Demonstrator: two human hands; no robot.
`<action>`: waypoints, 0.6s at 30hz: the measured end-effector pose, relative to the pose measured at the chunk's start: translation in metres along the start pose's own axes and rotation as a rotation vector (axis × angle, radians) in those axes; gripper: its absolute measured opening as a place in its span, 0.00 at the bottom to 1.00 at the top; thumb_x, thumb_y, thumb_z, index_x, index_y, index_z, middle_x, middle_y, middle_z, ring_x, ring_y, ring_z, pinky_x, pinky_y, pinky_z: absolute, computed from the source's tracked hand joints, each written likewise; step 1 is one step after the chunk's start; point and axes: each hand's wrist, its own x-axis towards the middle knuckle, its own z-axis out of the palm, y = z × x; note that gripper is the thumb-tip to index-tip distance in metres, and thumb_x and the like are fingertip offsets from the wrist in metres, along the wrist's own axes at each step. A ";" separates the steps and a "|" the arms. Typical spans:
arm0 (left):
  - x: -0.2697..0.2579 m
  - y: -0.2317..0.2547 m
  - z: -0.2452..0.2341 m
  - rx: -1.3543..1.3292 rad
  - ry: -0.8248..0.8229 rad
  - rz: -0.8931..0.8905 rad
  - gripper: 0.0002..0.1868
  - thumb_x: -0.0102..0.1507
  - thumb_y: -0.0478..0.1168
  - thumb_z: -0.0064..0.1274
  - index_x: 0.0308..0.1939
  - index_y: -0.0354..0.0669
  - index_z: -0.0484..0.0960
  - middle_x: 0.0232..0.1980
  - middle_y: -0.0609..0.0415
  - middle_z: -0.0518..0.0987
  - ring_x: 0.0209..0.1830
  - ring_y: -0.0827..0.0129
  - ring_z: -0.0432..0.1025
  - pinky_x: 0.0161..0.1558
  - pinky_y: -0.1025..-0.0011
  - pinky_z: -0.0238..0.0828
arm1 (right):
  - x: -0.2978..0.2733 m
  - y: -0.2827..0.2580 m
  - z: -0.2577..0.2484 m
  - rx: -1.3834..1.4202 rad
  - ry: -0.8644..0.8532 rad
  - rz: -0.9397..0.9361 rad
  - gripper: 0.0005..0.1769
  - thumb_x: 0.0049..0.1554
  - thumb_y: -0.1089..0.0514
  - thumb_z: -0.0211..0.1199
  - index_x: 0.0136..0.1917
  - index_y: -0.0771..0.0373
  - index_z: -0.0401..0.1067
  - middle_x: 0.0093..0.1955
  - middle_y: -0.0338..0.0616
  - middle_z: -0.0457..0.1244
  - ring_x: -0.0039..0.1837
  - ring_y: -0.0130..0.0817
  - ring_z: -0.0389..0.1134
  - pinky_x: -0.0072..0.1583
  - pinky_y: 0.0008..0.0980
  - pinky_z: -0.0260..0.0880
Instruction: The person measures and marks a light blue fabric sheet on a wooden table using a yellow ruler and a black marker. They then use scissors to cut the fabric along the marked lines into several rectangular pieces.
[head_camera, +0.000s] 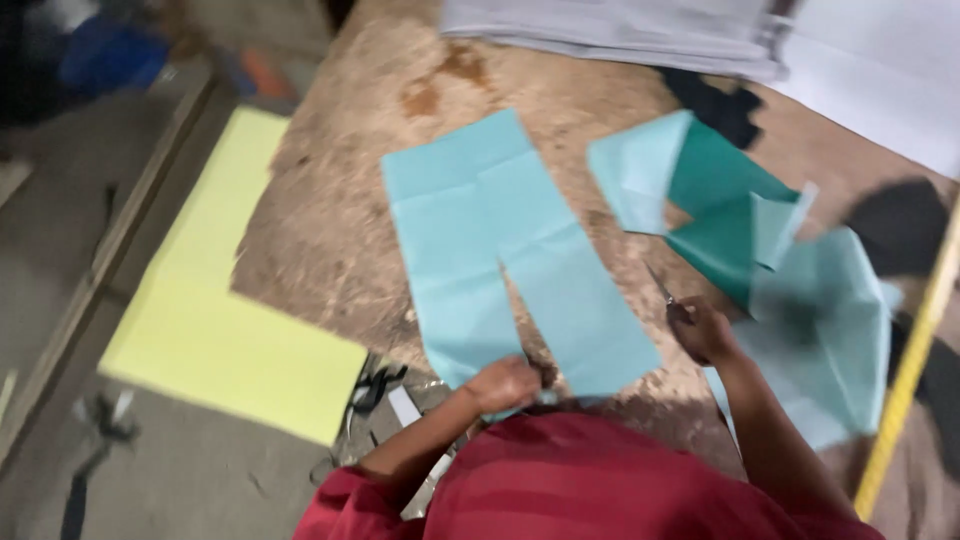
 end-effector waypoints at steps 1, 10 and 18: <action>0.017 -0.010 -0.011 -0.063 -0.047 -0.169 0.09 0.71 0.52 0.44 0.40 0.58 0.72 0.41 0.62 0.73 0.45 0.64 0.73 0.48 0.55 0.70 | -0.009 0.022 0.000 -0.009 -0.105 0.126 0.28 0.56 0.41 0.68 0.64 0.55 0.71 0.52 0.62 0.71 0.58 0.61 0.72 0.59 0.55 0.73; 0.257 0.015 -0.173 -0.467 0.635 -0.676 0.16 0.61 0.43 0.65 0.40 0.48 0.70 0.44 0.52 0.85 0.44 0.56 0.81 0.47 0.63 0.75 | -0.085 -0.055 -0.039 1.071 -0.379 -0.231 0.51 0.52 0.54 0.76 0.81 0.62 0.52 0.77 0.58 0.56 0.78 0.51 0.53 0.76 0.56 0.48; 0.277 0.025 -0.156 -0.763 0.776 -0.563 0.19 0.65 0.38 0.59 0.52 0.39 0.66 0.46 0.47 0.72 0.42 0.61 0.69 0.50 0.64 0.67 | -0.120 -0.124 -0.127 1.562 0.228 -0.187 0.16 0.54 0.70 0.68 0.57 0.72 0.75 0.53 0.53 0.71 0.56 0.39 0.71 0.64 0.44 0.68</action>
